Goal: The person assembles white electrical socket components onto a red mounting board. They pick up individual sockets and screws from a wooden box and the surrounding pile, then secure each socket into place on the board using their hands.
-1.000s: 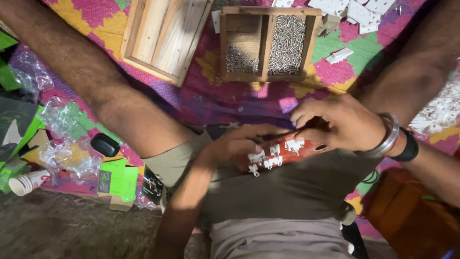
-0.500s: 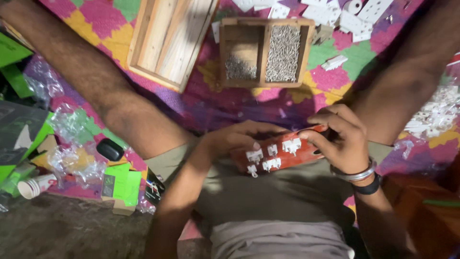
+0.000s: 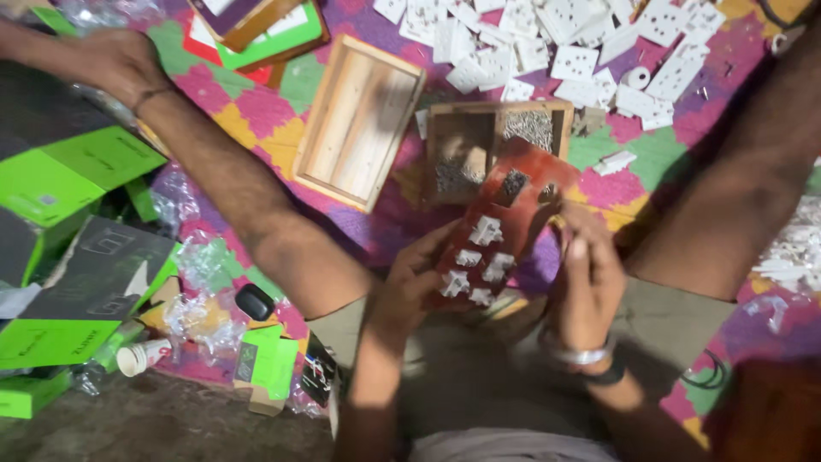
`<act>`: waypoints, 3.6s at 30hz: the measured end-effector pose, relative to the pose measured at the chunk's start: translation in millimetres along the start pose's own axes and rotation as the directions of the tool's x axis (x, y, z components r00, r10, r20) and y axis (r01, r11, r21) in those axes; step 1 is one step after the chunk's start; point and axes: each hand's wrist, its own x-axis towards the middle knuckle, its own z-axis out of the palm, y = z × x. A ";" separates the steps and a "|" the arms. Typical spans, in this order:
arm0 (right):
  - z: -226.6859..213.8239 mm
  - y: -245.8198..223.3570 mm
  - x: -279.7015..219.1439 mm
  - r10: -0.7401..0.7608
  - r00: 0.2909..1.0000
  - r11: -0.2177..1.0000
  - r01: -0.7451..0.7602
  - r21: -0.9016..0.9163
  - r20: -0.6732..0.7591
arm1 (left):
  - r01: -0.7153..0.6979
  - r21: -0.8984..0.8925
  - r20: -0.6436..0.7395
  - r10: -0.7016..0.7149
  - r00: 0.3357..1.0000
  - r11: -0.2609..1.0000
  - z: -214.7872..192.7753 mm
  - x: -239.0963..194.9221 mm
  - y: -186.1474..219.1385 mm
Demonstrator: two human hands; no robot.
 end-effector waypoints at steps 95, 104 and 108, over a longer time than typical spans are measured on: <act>10.4 7.5 33.8 -0.074 0.950 0.847 0.220 -0.483 0.302 | -0.057 0.012 -0.027 0.057 0.998 0.998 1.2 14.9 -76.2; 0.9 14.1 32.9 0.002 0.969 0.892 0.110 -0.439 0.248 | -0.094 0.060 -0.002 0.094 0.996 0.994 5.2 15.6 -81.8; -0.9 17.2 36.9 -0.042 0.952 0.894 0.172 -0.413 0.305 | -0.084 0.115 -0.012 0.086 0.996 0.990 0.4 19.6 -85.4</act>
